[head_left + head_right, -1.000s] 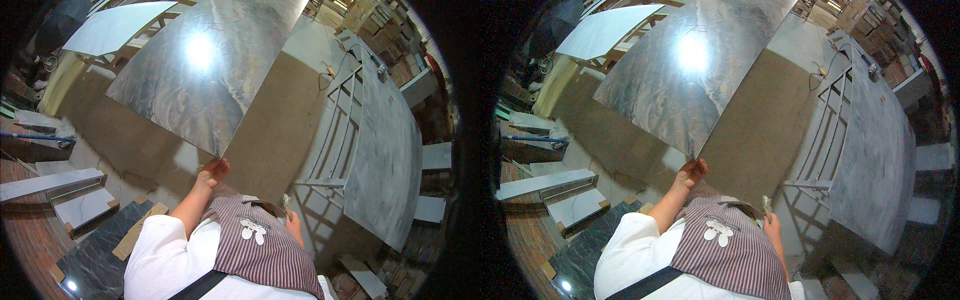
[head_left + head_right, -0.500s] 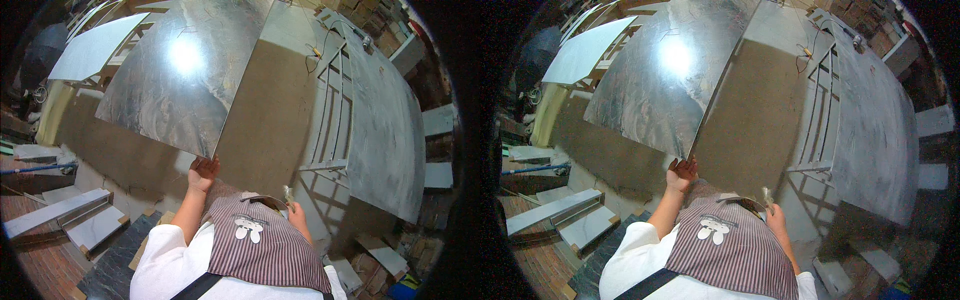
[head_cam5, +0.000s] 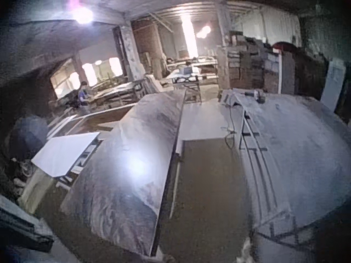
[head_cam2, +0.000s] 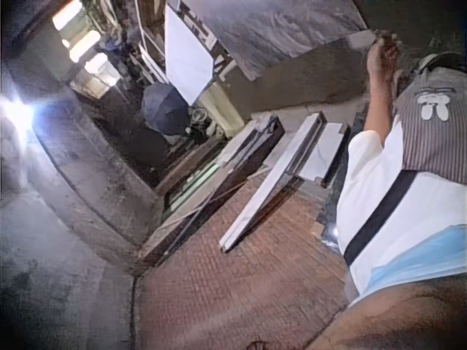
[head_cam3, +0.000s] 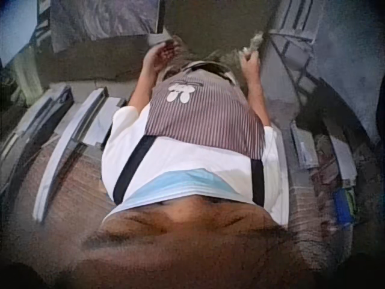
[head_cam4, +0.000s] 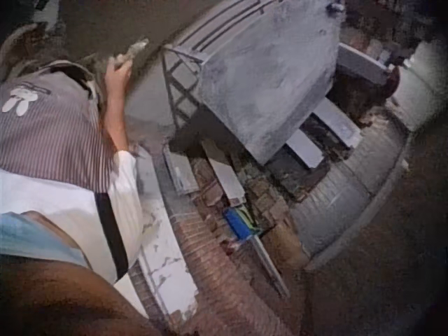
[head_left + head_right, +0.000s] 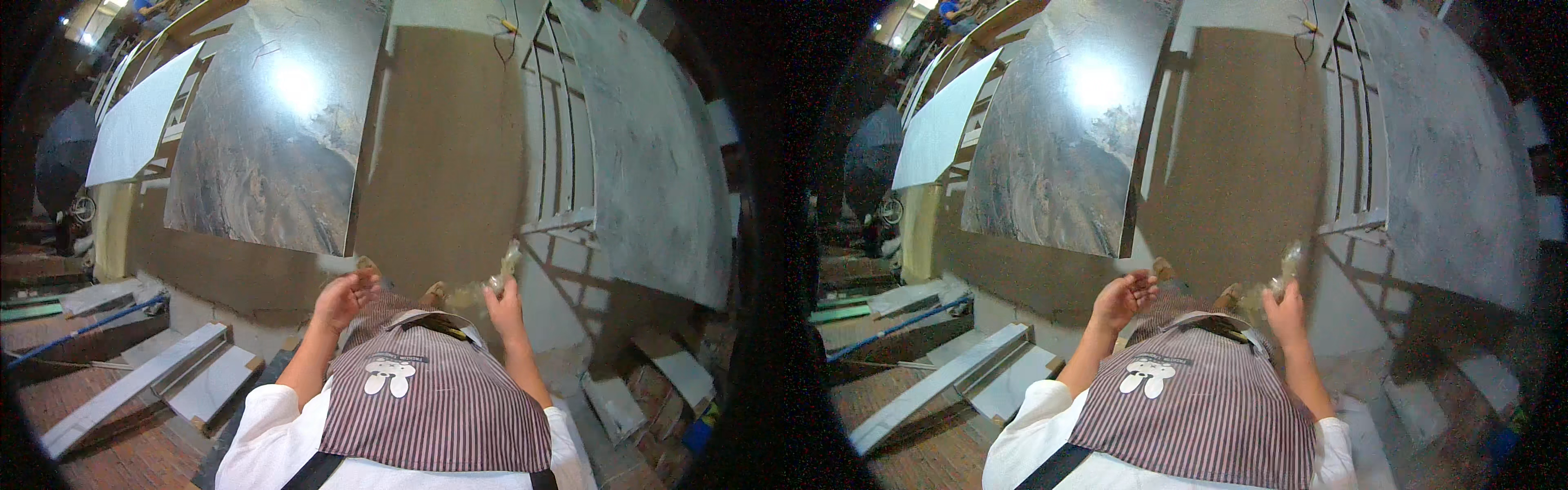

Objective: The person applies a thin edge trim to a large marble-patterned slab using a heat gun and a metal scraper. They move along the slab's edges, heating and pressing the trim into place.

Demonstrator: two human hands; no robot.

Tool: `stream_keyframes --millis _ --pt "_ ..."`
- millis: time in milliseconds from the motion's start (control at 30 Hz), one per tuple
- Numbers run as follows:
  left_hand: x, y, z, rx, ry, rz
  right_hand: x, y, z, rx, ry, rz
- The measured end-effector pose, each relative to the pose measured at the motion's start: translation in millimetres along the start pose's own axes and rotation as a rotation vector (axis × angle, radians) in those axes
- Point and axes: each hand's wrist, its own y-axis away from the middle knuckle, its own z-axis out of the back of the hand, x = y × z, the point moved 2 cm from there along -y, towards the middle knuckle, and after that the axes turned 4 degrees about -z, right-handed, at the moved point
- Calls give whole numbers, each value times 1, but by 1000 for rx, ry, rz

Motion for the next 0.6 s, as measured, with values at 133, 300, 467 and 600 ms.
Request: stream_keyframes --millis 133,300,467,600 --pt "5 21 -67 108 -690 -133 40 15 -47 387 -594 41" --pt "15 17 -89 257 -1218 -87 65 33 -110 861 -972 -3" --pt "-3 36 -51 127 -1679 155 39 2 -130 699 138 327" --pt "-33 67 48 -140 -1642 246 33 -28 -158 630 -425 -43"
